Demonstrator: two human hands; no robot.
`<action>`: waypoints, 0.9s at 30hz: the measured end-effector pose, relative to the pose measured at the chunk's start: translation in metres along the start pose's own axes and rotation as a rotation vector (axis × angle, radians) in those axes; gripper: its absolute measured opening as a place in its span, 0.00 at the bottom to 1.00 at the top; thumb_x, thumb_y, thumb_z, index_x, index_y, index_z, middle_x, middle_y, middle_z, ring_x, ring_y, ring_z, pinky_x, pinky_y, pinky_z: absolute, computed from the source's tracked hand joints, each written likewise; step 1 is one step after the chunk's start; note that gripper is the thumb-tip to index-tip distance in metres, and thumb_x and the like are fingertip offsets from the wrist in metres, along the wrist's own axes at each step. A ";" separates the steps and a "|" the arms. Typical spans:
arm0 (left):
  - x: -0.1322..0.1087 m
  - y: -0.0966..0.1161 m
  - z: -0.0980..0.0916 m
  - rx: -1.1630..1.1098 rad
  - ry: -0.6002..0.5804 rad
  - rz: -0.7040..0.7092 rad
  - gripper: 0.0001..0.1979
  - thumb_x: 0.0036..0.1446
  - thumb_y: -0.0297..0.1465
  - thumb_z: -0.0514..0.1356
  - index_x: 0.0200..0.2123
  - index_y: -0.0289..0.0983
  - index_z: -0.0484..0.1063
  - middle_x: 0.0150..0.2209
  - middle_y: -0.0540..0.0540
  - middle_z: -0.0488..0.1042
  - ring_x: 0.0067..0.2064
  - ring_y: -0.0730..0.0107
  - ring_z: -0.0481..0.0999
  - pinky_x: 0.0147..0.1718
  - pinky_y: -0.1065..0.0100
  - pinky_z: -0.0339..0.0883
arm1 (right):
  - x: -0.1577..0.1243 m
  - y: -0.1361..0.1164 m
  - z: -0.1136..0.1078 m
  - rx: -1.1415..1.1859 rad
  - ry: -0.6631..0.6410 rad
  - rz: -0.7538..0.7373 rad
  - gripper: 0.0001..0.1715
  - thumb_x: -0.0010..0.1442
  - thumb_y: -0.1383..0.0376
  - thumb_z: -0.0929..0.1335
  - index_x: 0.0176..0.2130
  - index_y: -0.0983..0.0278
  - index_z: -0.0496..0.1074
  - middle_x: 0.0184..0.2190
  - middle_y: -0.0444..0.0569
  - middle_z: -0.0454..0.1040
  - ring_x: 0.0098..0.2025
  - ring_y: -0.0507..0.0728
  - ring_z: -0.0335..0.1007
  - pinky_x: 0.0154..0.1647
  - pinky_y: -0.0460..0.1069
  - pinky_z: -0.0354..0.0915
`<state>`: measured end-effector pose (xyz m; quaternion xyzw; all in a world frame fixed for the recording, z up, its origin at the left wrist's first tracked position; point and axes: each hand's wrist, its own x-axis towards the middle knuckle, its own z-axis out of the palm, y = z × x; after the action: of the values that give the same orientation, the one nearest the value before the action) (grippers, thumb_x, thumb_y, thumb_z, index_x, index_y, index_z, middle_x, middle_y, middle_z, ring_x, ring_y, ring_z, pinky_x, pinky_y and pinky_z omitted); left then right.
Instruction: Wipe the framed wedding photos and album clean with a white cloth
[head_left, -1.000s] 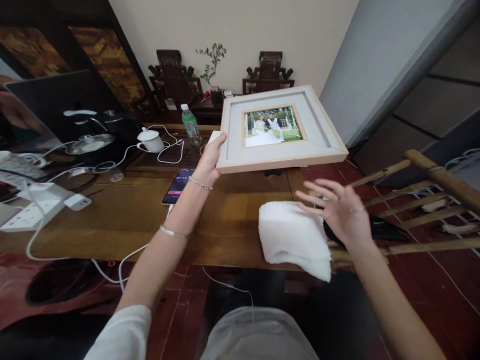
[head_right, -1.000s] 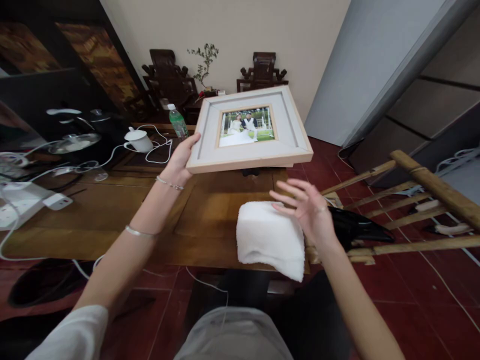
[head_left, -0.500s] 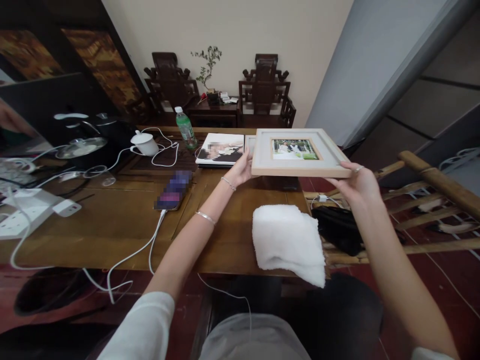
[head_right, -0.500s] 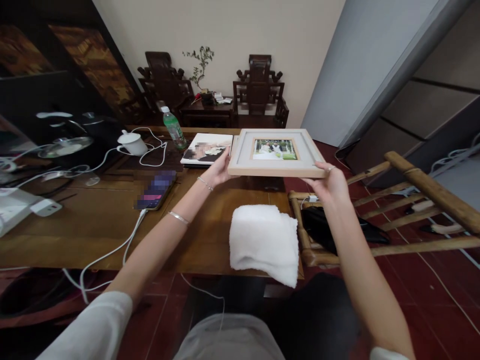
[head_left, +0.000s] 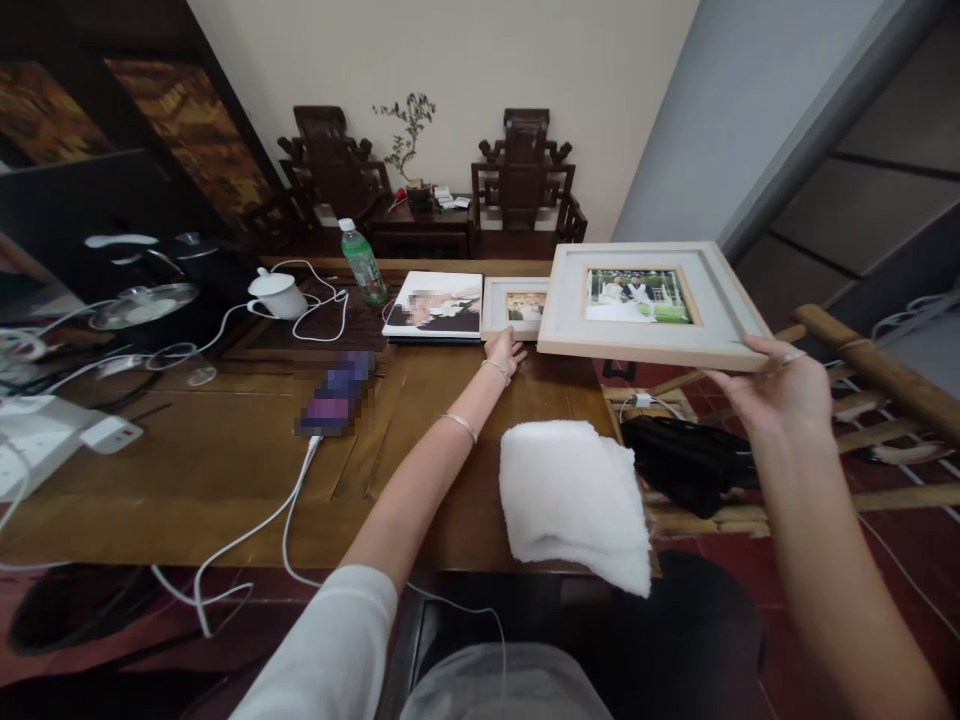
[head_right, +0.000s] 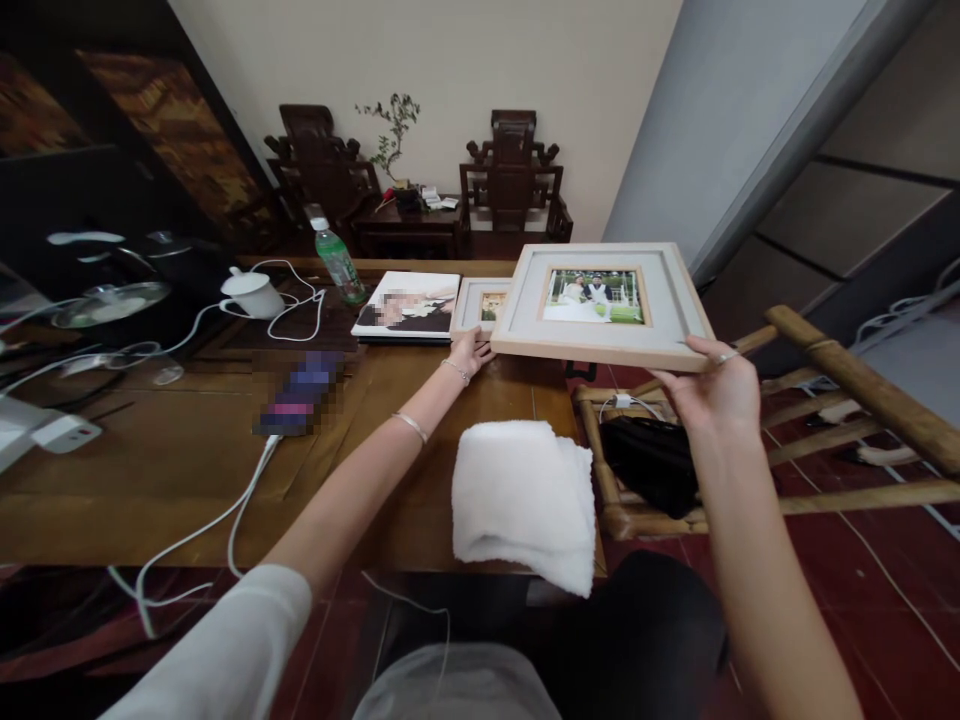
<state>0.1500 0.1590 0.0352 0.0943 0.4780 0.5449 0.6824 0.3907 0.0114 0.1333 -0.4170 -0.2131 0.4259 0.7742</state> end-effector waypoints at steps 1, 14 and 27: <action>0.003 0.001 0.001 0.001 0.008 -0.004 0.16 0.58 0.28 0.59 0.49 0.38 0.64 0.51 0.38 0.69 0.54 0.60 0.72 0.42 0.65 0.72 | -0.001 0.000 -0.001 0.009 -0.004 0.000 0.19 0.46 0.79 0.62 0.37 0.68 0.72 0.42 0.56 0.74 0.48 0.59 0.69 0.48 0.60 0.68; 0.007 0.019 -0.002 -0.016 -0.141 -0.005 0.24 0.52 0.27 0.62 0.53 0.34 0.62 0.49 0.34 0.70 0.38 0.60 0.81 0.37 0.67 0.75 | -0.004 -0.008 -0.004 -0.019 -0.005 -0.042 0.18 0.48 0.79 0.61 0.35 0.65 0.71 0.42 0.53 0.75 0.49 0.59 0.69 0.49 0.63 0.67; -0.076 0.068 -0.050 0.007 -0.364 0.152 0.14 0.50 0.24 0.61 0.42 0.36 0.67 0.41 0.42 0.74 0.35 0.58 0.81 0.41 0.63 0.75 | 0.007 -0.043 -0.010 0.061 -0.044 -0.178 0.19 0.50 0.78 0.56 0.33 0.62 0.70 0.44 0.51 0.74 0.53 0.58 0.67 0.46 0.63 0.69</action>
<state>0.0713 0.1025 0.0945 0.2296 0.3402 0.5671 0.7141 0.4220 0.0003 0.1634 -0.3633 -0.2532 0.3708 0.8163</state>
